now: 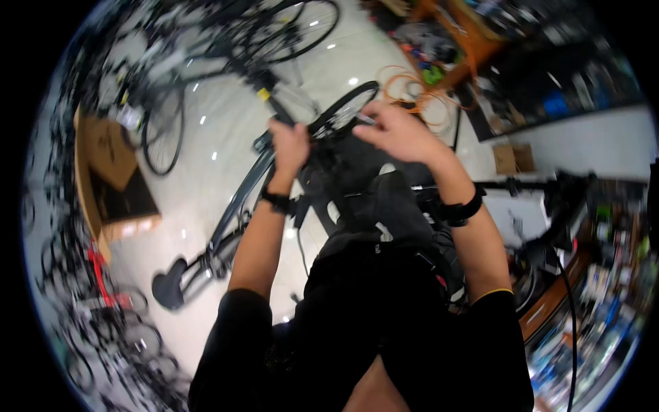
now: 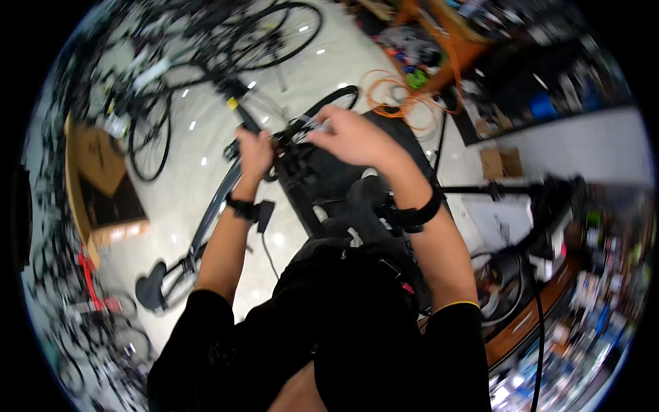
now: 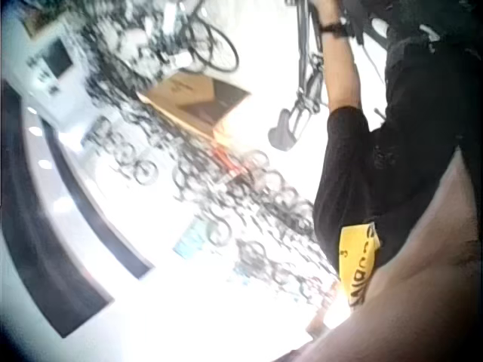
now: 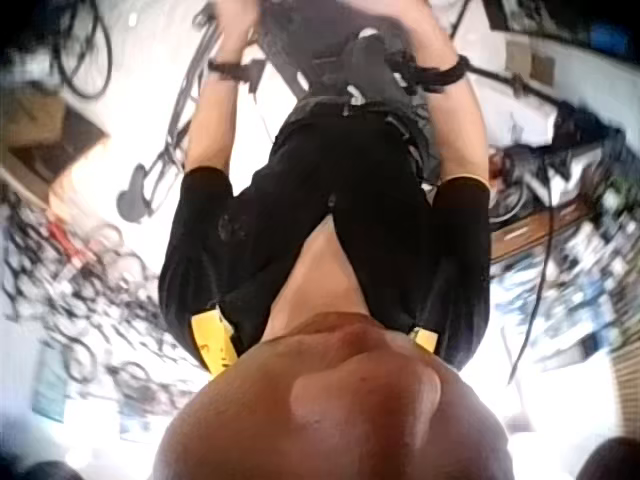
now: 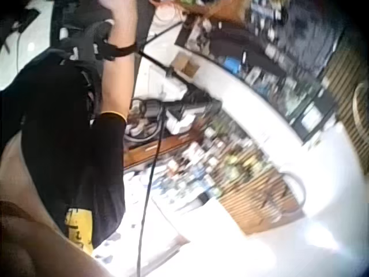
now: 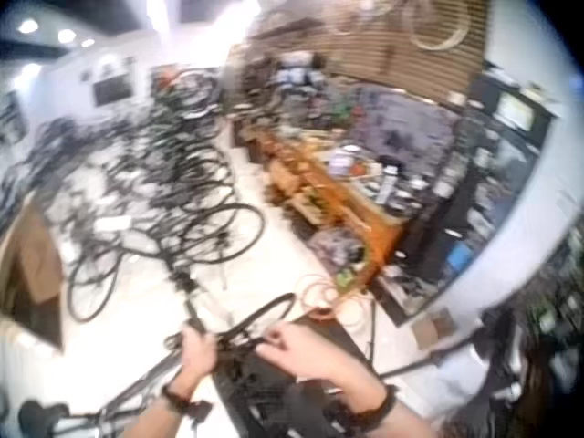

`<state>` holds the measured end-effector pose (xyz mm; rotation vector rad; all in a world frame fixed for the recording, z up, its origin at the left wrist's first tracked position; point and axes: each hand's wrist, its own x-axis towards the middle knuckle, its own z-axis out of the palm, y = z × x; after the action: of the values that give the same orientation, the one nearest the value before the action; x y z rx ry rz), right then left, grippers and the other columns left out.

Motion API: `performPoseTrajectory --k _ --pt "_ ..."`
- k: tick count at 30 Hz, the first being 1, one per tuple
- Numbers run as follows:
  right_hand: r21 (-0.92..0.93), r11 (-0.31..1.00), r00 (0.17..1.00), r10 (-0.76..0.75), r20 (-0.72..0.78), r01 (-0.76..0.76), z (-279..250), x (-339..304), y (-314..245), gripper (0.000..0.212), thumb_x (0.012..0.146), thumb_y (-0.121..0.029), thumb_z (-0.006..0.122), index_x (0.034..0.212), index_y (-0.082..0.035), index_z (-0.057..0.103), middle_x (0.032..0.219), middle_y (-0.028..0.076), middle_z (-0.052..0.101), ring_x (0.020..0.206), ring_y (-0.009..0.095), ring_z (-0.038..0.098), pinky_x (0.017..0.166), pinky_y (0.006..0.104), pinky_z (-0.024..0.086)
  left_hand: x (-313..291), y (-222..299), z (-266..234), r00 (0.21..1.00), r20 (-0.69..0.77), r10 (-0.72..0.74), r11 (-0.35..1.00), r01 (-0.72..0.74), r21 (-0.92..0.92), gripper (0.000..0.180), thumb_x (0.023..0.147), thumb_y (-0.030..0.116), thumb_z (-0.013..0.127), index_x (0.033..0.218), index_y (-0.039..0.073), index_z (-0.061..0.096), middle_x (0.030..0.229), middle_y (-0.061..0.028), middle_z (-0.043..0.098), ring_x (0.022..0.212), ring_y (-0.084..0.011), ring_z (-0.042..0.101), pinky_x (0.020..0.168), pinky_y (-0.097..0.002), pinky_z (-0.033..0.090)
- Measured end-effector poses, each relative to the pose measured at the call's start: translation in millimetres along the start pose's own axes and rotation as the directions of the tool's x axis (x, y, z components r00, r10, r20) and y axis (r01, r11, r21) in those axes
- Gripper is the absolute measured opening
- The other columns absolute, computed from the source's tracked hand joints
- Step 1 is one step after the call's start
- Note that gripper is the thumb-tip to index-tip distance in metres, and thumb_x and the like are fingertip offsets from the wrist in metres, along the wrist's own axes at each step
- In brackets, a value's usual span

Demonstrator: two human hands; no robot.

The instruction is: The person installs a bicycle handlebar onto the bike's stem using an Allen wrench. They align the bar, insert the bolts, and tighten them to secure the handlebar in place. The person then adjusts the brake levers and grip position on the handlebar.

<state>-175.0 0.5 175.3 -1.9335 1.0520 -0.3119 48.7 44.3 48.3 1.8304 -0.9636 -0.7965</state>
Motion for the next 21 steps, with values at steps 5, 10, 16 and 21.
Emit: performPoseTrajectory --k 5,10,16,21 --pt "-0.089 0.992 0.987 -0.101 -0.121 0.090 -29.0 -50.3 -4.5 0.034 0.088 -0.027 0.064 0.107 0.000 0.054 0.071 0.010 0.058 0.065 0.019 0.056 0.060 0.0328 0.045 5.3 -12.6 -1.1 0.999 0.048 -0.011 0.990 0.018 -0.141 0.037 0.089 0.012 0.049 0.107 -0.003 0.021 0.070 -0.0172 0.058 0.051 -0.0231 0.060 0.045 -0.0338 0.051" --pt "-0.140 0.990 0.954 -0.013 -0.300 -0.030 -35.4 -95.9 36.6 0.035 0.087 -0.029 0.064 0.104 0.001 0.056 0.078 0.016 0.062 0.073 0.028 0.062 0.067 0.0372 0.048 10.9 -12.3 6.0 0.997 0.069 -0.042 0.993 0.050 -0.108 0.039 0.088 0.011 0.050 0.111 -0.005 0.023 0.071 -0.0182 0.060 0.053 -0.0254 0.062 0.048 -0.0358 0.052" --pt "-0.093 0.977 0.944 0.159 -0.288 -0.193 5.8 -202.8 58.9 0.031 0.087 -0.029 0.062 0.101 -0.003 0.056 0.083 0.019 0.064 0.083 0.039 0.062 0.072 0.0460 0.048 68.3 -74.3 -7.1 0.990 0.142 0.008 0.996 0.006 -0.094 0.030 0.090 0.023 0.053 0.094 -0.003 0.039 0.082 -0.0186 0.060 0.060 -0.0230 0.060 0.052 -0.0386 0.051" --pt "-0.072 0.936 0.879 0.295 -0.376 -0.345 52.5 -330.3 73.8 0.029 0.086 -0.027 0.061 0.101 -0.004 0.056 0.086 0.018 0.065 0.090 0.039 0.061 0.076 0.0483 0.047 89.2 -72.8 -20.3 0.961 0.251 -0.116 0.981 0.151 -0.123 0.039 0.089 0.034 0.059 0.098 -0.004 0.062 0.093 -0.0152 0.065 0.079 -0.0266 0.063 0.065 -0.0418 0.053"
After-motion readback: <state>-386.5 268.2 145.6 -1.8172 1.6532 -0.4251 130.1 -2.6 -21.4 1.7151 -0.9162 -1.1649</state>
